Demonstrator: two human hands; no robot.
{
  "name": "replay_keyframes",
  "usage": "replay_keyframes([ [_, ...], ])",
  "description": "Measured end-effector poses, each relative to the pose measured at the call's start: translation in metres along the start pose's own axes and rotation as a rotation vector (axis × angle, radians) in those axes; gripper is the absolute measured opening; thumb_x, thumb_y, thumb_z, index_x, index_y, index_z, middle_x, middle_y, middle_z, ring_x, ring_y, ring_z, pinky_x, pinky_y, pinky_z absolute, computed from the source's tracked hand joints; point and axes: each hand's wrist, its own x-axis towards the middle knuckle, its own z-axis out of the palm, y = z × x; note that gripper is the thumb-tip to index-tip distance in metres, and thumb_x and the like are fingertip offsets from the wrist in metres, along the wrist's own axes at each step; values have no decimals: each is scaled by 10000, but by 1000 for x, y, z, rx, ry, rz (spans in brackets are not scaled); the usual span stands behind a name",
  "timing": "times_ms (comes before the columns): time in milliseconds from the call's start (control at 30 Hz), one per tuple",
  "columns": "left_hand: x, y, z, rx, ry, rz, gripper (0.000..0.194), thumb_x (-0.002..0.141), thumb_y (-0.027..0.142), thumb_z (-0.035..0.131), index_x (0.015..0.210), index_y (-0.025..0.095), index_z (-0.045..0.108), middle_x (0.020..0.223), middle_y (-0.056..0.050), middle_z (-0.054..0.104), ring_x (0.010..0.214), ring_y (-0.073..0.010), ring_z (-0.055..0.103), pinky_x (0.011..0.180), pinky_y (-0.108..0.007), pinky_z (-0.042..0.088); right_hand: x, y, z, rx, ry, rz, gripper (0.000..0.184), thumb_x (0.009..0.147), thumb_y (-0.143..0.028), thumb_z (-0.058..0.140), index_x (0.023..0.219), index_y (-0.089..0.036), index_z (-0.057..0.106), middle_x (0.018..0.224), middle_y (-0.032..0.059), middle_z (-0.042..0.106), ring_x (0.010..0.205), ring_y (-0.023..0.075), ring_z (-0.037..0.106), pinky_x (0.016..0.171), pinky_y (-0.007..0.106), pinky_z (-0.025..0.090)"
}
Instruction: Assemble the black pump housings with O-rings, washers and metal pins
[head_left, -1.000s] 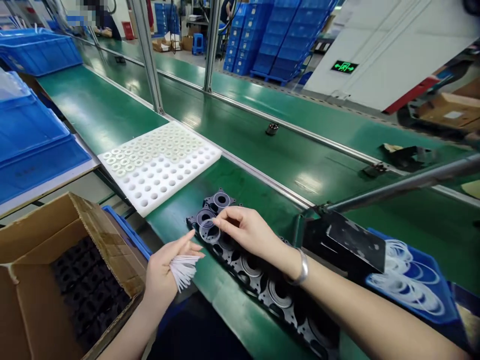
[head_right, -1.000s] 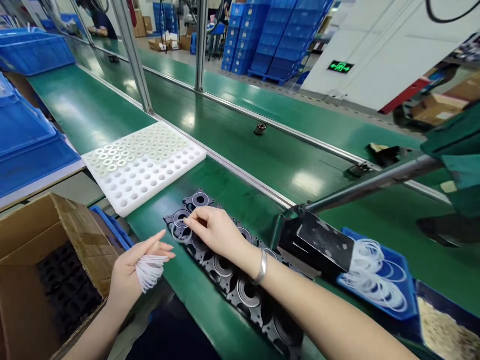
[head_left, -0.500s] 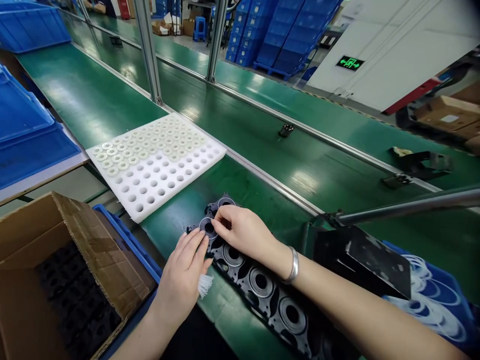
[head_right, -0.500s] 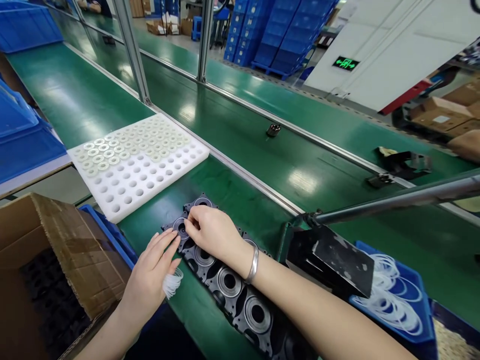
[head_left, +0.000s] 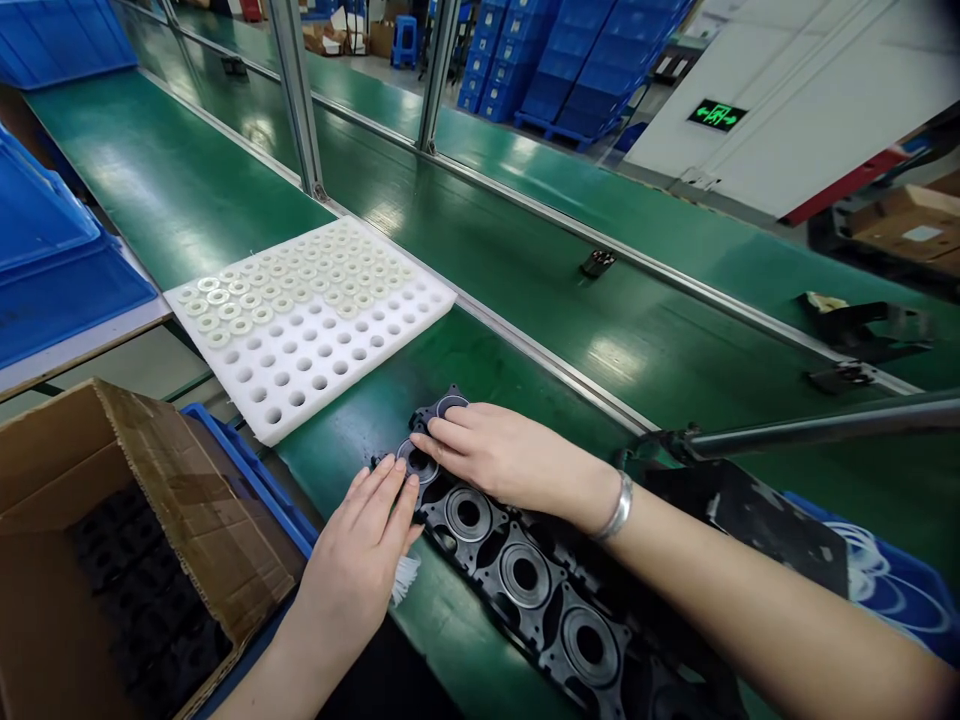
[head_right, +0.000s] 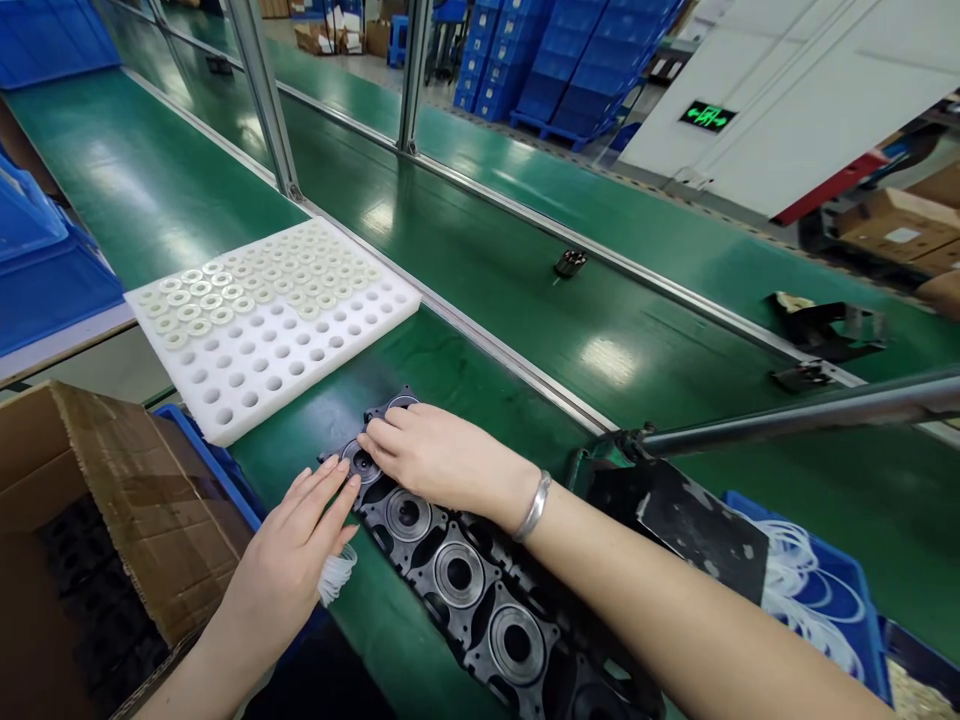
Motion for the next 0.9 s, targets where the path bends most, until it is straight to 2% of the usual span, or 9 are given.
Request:
replay_keyframes([
  [100, 2, 2, -2, 36, -10, 9, 391, 962, 161, 566, 1335, 45, 577, 1359, -213, 632, 1314, -334, 572, 1063, -503, 540, 1, 8, -10, -67, -64, -132, 221, 987, -137, 495, 912, -103, 701, 914, 107, 592, 767, 214, 489, 625, 367, 389],
  [200, 4, 6, -4, 69, -22, 10, 374, 970, 178, 557, 1319, 51, 594, 1351, -225, 634, 1302, -342, 581, 1058, -501, 541, 3, 12, -17, -91, -110, -241, 262, 962, -121, 532, 736, -150, 663, 878, 103, 582, 762, 214, 478, 614, 365, 361],
  [367, 4, 13, -6, 93, -71, -31, 385, 970, 188, 553, 1334, 65, 591, 1372, -249, 611, 1322, -364, 557, 1066, -521, 526, 2, 12, -11, -32, -81, -312, 281, 983, -97, 465, 780, -154, 650, 805, 78, 575, 722, 199, 470, 638, 351, 397],
  [533, 3, 16, -4, 89, -68, -47, 405, 967, 175, 551, 1356, 61, 572, 1388, -253, 596, 1331, -368, 547, 1064, -511, 528, -8, 1, 8, 296, 89, -21, 278, 1006, -160, 400, 890, -147, 652, 898, 96, 627, 796, 193, 550, 746, 335, 496],
  [633, 3, 15, -4, 70, -49, -41, 413, 955, 156, 567, 1353, 48, 572, 1379, -261, 600, 1323, -381, 552, 1056, -520, 532, -17, -11, 13, 417, 195, 112, 245, 984, -141, 414, 994, -141, 659, 949, 110, 647, 840, 196, 594, 756, 339, 529],
  [700, 2, 12, -4, 41, -21, -37, 409, 950, 151, 574, 1346, 48, 575, 1374, -261, 600, 1317, -386, 557, 1047, -529, 536, -22, -20, 10, 508, 287, 239, 255, 977, -130, 427, 1090, -154, 654, 1009, 113, 657, 883, 196, 619, 761, 338, 542],
  [800, 1, 10, -9, -71, 45, -79, 351, 953, 125, 562, 1299, 82, 602, 1328, -219, 632, 1293, -348, 584, 1075, -537, 509, -29, -42, -4, 696, 487, 564, 268, 984, -138, 460, 1171, -203, 640, 1024, 85, 667, 924, 182, 639, 800, 328, 541],
  [833, 1, 10, -12, -127, 77, -110, 327, 956, 113, 552, 1277, 97, 610, 1298, -197, 647, 1265, -319, 606, 1080, -524, 506, -30, -51, -9, 781, 513, 650, 247, 986, -155, 483, 1168, -212, 641, 987, 70, 670, 898, 174, 641, 792, 317, 538],
  [900, 2, 13, -17, -277, 116, -188, 291, 966, 98, 524, 1241, 123, 616, 1211, -151, 677, 1160, -248, 659, 1026, -435, 551, -31, -72, -16, 1006, 427, 695, 186, 974, -229, 570, 1142, -215, 650, 909, 42, 666, 807, 154, 637, 724, 280, 532],
])
